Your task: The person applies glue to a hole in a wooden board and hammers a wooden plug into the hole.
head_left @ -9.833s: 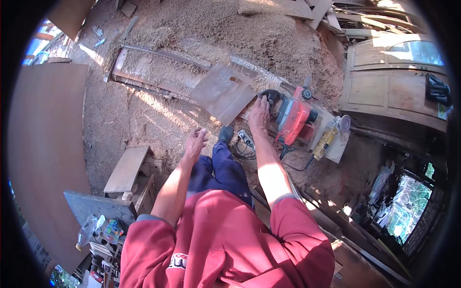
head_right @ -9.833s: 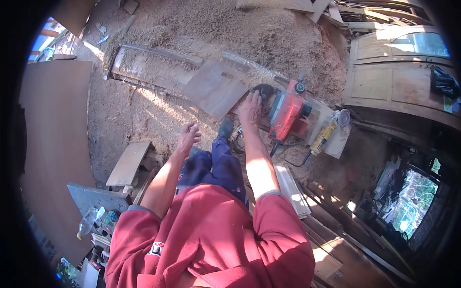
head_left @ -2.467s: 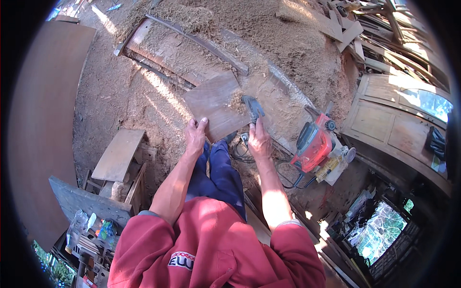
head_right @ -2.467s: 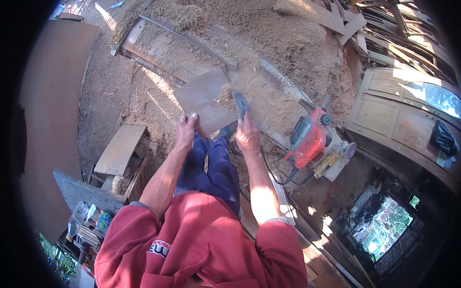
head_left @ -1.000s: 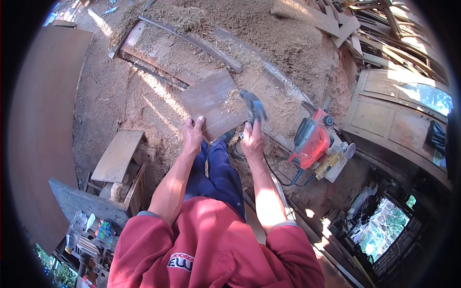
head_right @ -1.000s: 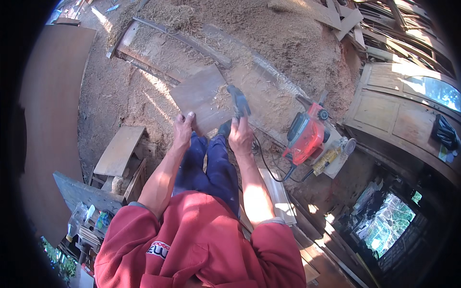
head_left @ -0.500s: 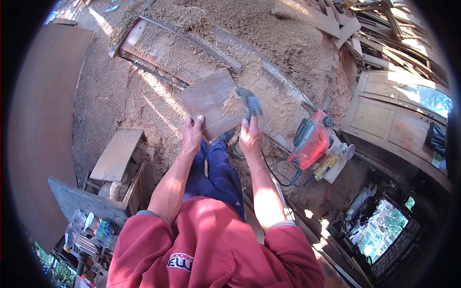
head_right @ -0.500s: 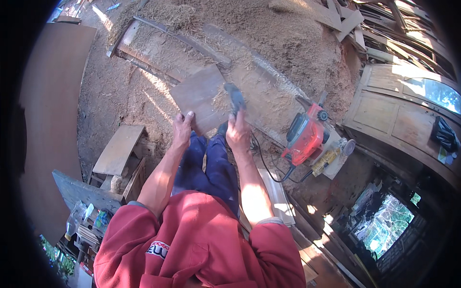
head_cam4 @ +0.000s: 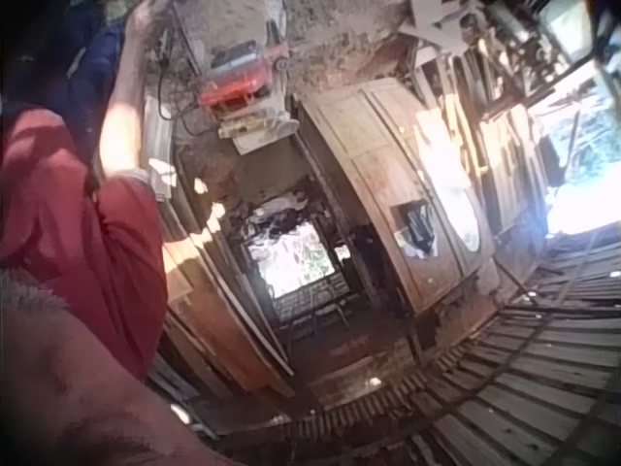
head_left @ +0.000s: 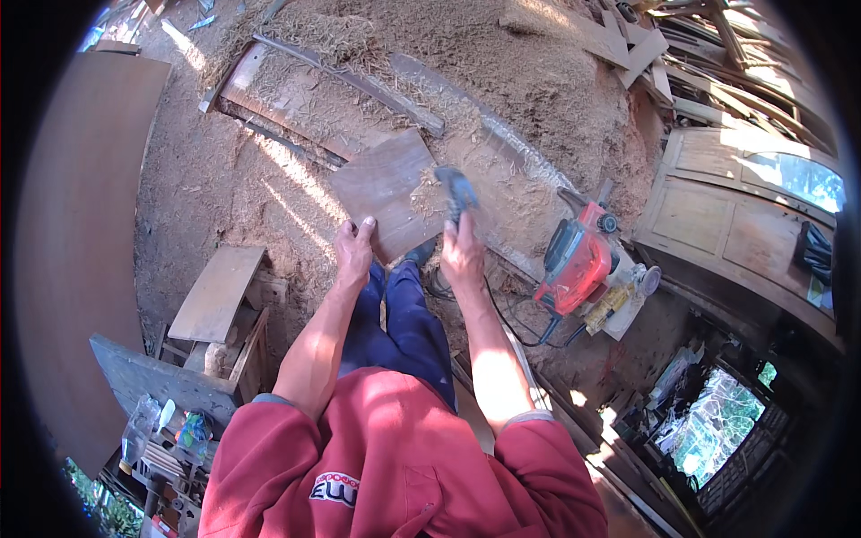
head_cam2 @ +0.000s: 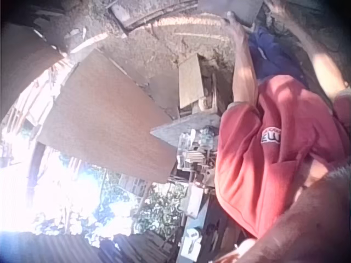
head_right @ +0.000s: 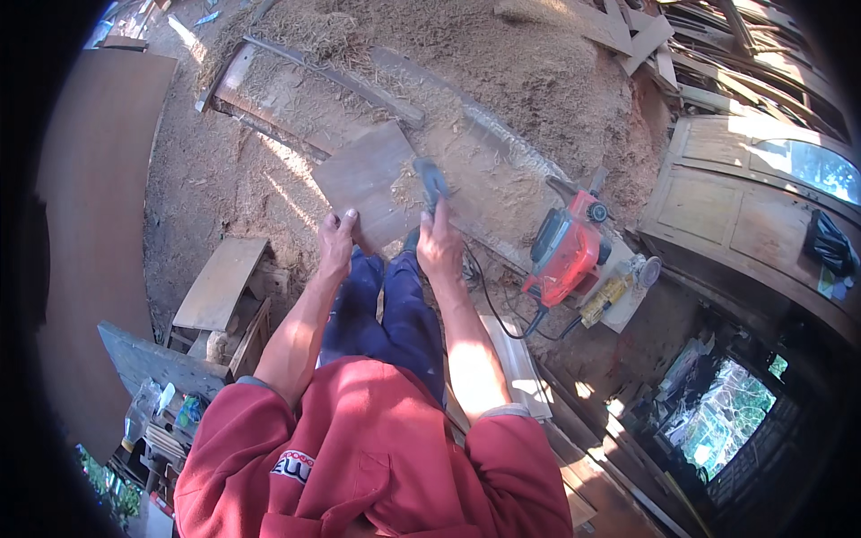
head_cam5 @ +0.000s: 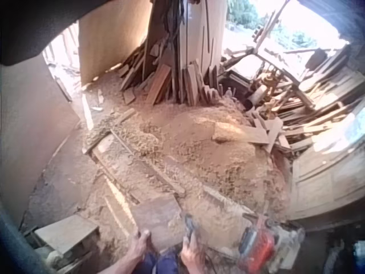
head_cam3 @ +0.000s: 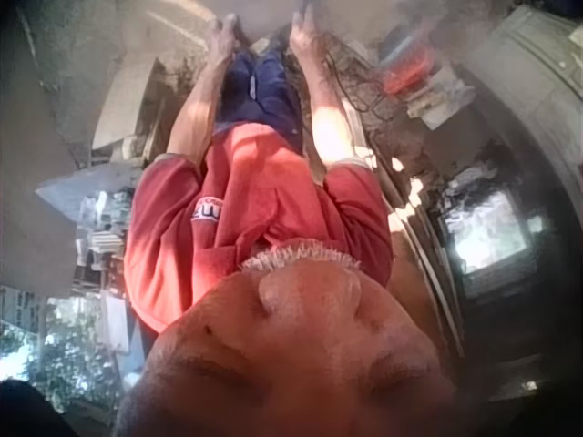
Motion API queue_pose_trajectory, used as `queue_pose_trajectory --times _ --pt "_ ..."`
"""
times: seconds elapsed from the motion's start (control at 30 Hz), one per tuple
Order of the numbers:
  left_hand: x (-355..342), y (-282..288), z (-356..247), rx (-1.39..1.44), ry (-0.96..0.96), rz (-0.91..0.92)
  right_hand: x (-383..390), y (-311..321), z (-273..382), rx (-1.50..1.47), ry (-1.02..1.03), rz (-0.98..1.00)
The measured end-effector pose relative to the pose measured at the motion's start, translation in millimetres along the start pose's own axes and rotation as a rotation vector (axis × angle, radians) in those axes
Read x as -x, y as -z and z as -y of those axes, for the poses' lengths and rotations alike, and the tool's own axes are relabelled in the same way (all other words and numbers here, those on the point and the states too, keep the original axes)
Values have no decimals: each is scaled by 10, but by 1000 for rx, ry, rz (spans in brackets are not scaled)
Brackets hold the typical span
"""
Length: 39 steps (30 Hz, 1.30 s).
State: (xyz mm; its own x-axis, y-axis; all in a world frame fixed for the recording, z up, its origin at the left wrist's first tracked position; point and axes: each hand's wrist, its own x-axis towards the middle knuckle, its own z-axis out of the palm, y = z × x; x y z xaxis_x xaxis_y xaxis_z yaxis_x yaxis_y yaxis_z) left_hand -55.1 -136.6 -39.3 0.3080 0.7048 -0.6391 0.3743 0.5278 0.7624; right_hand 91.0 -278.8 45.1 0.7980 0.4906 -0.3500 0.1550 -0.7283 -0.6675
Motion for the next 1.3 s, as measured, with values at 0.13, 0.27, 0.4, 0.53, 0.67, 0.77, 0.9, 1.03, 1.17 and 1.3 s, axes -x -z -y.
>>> queue_pose_trajectory --times 0.13,0.27,0.4,0.53,0.67,0.77,0.9,1.03,1.17,1.3 --pt "68 -65 -55 130 -29 7 9 108 0 5 52 -47" --pt "56 -65 -96 -21 12 4 139 -26 -145 84 10 -26" --pt "102 -70 -142 86 14 8 195 -6 -96 -2 103 -121" --pt "66 -79 -149 16 24 15 89 -118 -288 59 21 -33" --pt "119 -40 -189 94 11 34 162 -65 -215 -65 59 -124" --pt "164 3 -336 54 39 54 99 4 -256 -6 30 -102" --pt "494 82 -782 13 -79 122 109 258 -285 -39 13 -241" --pt "785 339 -1329 -421 -736 72 72 477 -375 16 84 -365" --pt "762 275 -1792 -699 -1037 108 171 611 -365 -41 -50 -305" --pt "546 47 -1689 -458 -391 288 290 606 -334 -106 -38 -371"
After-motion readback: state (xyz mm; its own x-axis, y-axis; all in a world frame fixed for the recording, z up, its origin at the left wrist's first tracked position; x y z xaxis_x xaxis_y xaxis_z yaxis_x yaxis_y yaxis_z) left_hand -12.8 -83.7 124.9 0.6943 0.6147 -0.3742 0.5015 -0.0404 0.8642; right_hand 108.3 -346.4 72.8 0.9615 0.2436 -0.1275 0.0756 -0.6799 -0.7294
